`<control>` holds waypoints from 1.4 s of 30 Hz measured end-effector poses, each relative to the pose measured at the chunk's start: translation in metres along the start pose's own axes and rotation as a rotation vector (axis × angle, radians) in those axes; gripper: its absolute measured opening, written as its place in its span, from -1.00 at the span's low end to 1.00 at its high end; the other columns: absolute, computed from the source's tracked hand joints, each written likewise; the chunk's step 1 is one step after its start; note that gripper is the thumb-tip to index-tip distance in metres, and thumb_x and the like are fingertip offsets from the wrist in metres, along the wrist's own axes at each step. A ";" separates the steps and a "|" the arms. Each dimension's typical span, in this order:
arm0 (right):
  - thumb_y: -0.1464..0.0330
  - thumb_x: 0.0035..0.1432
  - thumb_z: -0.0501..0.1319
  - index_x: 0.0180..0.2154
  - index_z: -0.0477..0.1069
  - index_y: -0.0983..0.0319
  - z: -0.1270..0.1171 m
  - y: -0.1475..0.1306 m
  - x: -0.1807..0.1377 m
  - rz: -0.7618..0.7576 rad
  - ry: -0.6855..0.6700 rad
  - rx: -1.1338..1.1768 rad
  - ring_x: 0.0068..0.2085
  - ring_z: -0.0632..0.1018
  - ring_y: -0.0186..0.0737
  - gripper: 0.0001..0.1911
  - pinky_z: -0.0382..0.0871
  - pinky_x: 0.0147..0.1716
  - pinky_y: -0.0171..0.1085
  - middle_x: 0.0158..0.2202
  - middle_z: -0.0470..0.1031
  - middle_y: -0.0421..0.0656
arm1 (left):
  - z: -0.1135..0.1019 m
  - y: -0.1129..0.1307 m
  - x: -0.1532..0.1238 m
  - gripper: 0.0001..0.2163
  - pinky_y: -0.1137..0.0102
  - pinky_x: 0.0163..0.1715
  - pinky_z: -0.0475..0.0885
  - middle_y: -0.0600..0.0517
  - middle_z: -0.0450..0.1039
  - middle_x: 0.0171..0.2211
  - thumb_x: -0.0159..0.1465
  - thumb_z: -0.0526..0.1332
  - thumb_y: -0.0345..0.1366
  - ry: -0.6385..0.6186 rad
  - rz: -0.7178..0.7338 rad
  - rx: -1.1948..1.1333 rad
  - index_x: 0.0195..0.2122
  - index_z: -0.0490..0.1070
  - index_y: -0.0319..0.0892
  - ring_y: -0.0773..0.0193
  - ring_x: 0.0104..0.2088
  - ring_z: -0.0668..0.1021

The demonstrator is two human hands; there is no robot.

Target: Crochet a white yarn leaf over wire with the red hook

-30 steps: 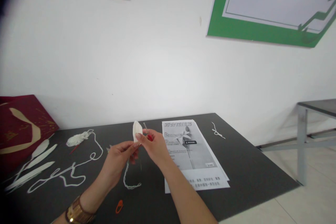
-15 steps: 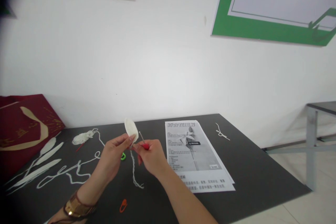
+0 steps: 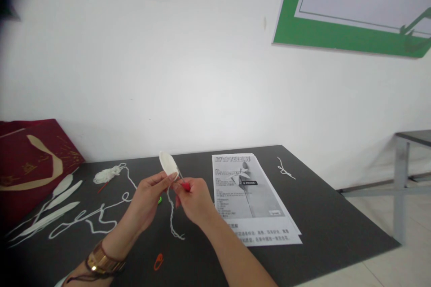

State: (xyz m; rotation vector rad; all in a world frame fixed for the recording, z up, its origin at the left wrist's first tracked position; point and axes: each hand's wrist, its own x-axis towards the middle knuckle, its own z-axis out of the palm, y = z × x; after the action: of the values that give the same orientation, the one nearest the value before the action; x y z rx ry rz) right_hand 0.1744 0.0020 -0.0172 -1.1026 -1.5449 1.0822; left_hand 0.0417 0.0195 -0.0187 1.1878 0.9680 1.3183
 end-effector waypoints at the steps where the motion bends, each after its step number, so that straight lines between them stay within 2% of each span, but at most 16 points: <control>1: 0.21 0.12 0.20 -0.60 0.38 0.27 0.000 -0.001 0.000 -0.002 -0.018 0.009 -0.62 0.20 -0.43 -0.65 0.03 -0.59 -0.38 -0.70 0.21 -0.32 | -0.001 0.000 0.001 -0.81 0.42 -0.35 0.30 0.05 0.44 -0.56 0.08 0.32 -0.20 0.000 -0.009 -0.008 -0.55 0.55 -0.21 0.30 -0.44 0.42; 4: 0.22 0.04 0.28 -0.44 0.47 0.28 -0.001 -0.002 0.000 -0.006 -0.022 0.039 -0.59 0.12 -0.44 -0.77 -0.03 -0.60 -0.39 -0.65 0.12 -0.36 | -0.002 0.001 0.001 -0.82 0.39 -0.33 0.34 0.00 0.48 -0.51 0.09 0.31 -0.20 -0.022 -0.041 -0.028 -0.46 0.59 -0.21 0.24 -0.38 0.47; 8: 0.26 0.10 0.22 -0.48 0.47 0.30 -0.003 0.001 0.001 -0.001 0.029 0.026 -0.55 0.13 -0.43 -0.76 0.02 -0.57 -0.38 -0.61 0.13 -0.34 | -0.006 0.009 0.001 -0.82 0.41 -0.42 0.34 -0.04 0.50 -0.47 0.08 0.32 -0.22 -0.071 -0.082 -0.011 -0.41 0.59 -0.25 0.26 -0.43 0.46; 11: 0.32 0.06 0.24 -0.48 0.50 0.29 -0.005 0.003 0.001 0.005 0.003 -0.019 -0.54 0.20 -0.42 -0.83 0.06 -0.54 -0.37 -0.59 0.22 -0.31 | -0.014 0.019 0.004 -0.70 0.46 -0.42 0.33 0.03 0.51 -0.37 0.05 0.35 -0.25 -0.063 -0.043 0.027 -0.16 0.53 -0.15 0.32 -0.41 0.47; 13: 0.37 0.02 0.26 -0.49 0.52 0.29 -0.009 0.002 0.002 -0.002 -0.023 -0.057 -0.49 0.28 -0.40 -0.87 0.11 -0.49 -0.36 -0.54 0.29 -0.28 | -0.022 0.028 0.008 -0.62 0.44 -0.39 0.34 0.04 0.52 -0.32 0.04 0.36 -0.25 -0.101 0.010 0.179 -0.08 0.48 -0.12 0.29 -0.38 0.49; 15: 0.40 0.00 0.27 -0.50 0.53 0.28 -0.014 0.002 0.002 -0.012 -0.049 -0.099 -0.47 0.31 -0.39 -0.90 0.13 -0.46 -0.36 -0.52 0.31 -0.27 | -0.032 0.037 0.012 -0.65 0.38 -0.36 0.38 -0.02 0.55 -0.32 0.04 0.35 -0.21 -0.160 0.039 0.370 -0.13 0.50 -0.17 0.20 -0.35 0.53; 19: 0.43 -0.02 0.27 -0.51 0.53 0.27 -0.025 0.002 0.002 -0.026 -0.112 -0.177 -0.48 0.33 -0.39 -0.92 0.13 -0.49 -0.36 -0.52 0.34 -0.27 | -0.047 0.052 0.015 -0.63 0.26 -0.18 0.38 -0.09 0.57 -0.19 0.04 0.34 -0.18 -0.158 0.122 0.511 -0.11 0.51 -0.13 0.08 -0.18 0.53; 21: 0.43 -0.03 0.27 -0.51 0.52 0.27 -0.029 0.002 0.001 -0.036 -0.142 -0.208 -0.48 0.35 -0.39 -0.93 0.14 -0.49 -0.37 -0.50 0.36 -0.27 | -0.048 0.052 0.014 -0.61 0.25 -0.12 0.35 -0.06 0.57 -0.16 0.01 0.35 -0.19 -0.266 0.168 0.649 -0.10 0.52 -0.08 0.06 -0.15 0.52; 23: 0.44 -0.05 0.28 -0.52 0.51 0.27 -0.031 0.002 0.001 -0.043 -0.161 -0.237 -0.49 0.35 -0.40 -0.94 0.13 -0.50 -0.37 -0.49 0.36 -0.27 | -0.043 0.047 0.011 -0.69 0.29 -0.21 0.37 -0.02 0.60 -0.26 0.03 0.33 -0.19 -0.421 0.115 0.749 -0.17 0.56 -0.07 0.08 -0.24 0.54; 26: 0.43 -0.04 0.27 -0.54 0.47 0.27 -0.031 0.003 0.001 -0.040 -0.161 -0.276 -0.50 0.32 -0.41 -0.92 0.11 -0.53 -0.38 -0.49 0.33 -0.28 | -0.031 0.033 0.006 -0.82 0.40 -0.41 0.33 0.06 0.55 -0.49 0.06 0.28 -0.22 -0.538 -0.003 0.668 -0.32 0.59 -0.11 0.19 -0.44 0.51; 30: 0.34 0.01 0.27 -0.52 0.44 0.27 -0.034 0.002 0.001 -0.019 -0.159 -0.316 -0.51 0.30 -0.42 -0.86 0.12 -0.53 -0.39 -0.52 0.31 -0.29 | -0.021 0.020 0.005 -0.89 0.45 -0.46 0.31 0.05 0.52 -0.50 0.09 0.23 -0.29 -0.525 -0.042 0.560 -0.45 0.55 -0.16 0.26 -0.45 0.48; 32: 0.27 0.03 0.27 -0.48 0.43 0.26 -0.038 0.000 0.002 -0.008 -0.160 -0.345 -0.53 0.28 -0.41 -0.82 0.11 -0.55 -0.40 -0.55 0.28 -0.30 | -0.021 0.018 0.008 -0.87 0.46 -0.55 0.30 0.04 0.48 -0.55 0.12 0.21 -0.28 -0.526 -0.088 0.511 -0.48 0.51 -0.20 0.29 -0.53 0.47; 35: 0.15 0.20 0.09 -0.35 0.43 0.22 -0.045 0.002 0.006 0.015 -0.104 -0.423 -0.54 0.28 -0.38 -0.70 0.12 -0.55 -0.40 -0.57 0.25 -0.31 | -0.028 0.021 0.011 -0.79 0.52 -0.75 0.13 0.08 0.40 -0.61 0.17 0.17 -0.18 -0.512 -0.168 0.400 -0.36 0.47 -0.22 0.43 -0.73 0.31; 38: 0.21 0.34 -0.17 -0.15 0.36 0.21 -0.046 0.015 0.012 0.065 0.026 -0.556 -0.44 0.38 -0.31 -0.61 0.21 -0.46 -0.35 -0.45 0.34 -0.22 | -0.033 0.025 0.012 -0.70 0.54 -0.82 -0.03 0.12 0.37 -0.62 0.22 0.11 -0.10 -0.487 -0.222 0.279 -0.17 0.40 -0.22 0.51 -0.80 0.13; 40: 0.28 0.32 -0.09 -0.13 0.31 0.26 -0.039 0.028 0.014 0.122 0.108 -0.673 -0.34 0.44 -0.21 -0.72 0.24 -0.38 -0.28 -0.31 0.39 -0.10 | -0.032 0.025 0.010 -0.68 0.53 -0.84 -0.05 0.13 0.36 -0.65 0.25 0.05 -0.06 -0.474 -0.247 0.217 -0.14 0.34 -0.19 0.50 -0.82 0.11; 42: 0.31 0.23 0.07 -0.13 0.30 0.28 -0.029 0.042 0.015 0.177 0.145 -0.782 -0.31 0.47 -0.10 -0.78 0.26 -0.36 -0.22 -0.23 0.39 -0.01 | -0.028 0.022 0.007 -0.70 0.53 -0.85 -0.06 0.15 0.35 -0.68 0.27 0.01 -0.02 -0.450 -0.255 0.174 -0.22 0.30 -0.15 0.49 -0.84 0.11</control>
State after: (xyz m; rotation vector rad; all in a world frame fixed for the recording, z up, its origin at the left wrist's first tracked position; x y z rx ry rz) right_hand 0.2066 0.0292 -0.0491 -1.8198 -1.8225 0.4691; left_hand 0.0103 0.0268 -0.0009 1.3672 0.8767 0.7323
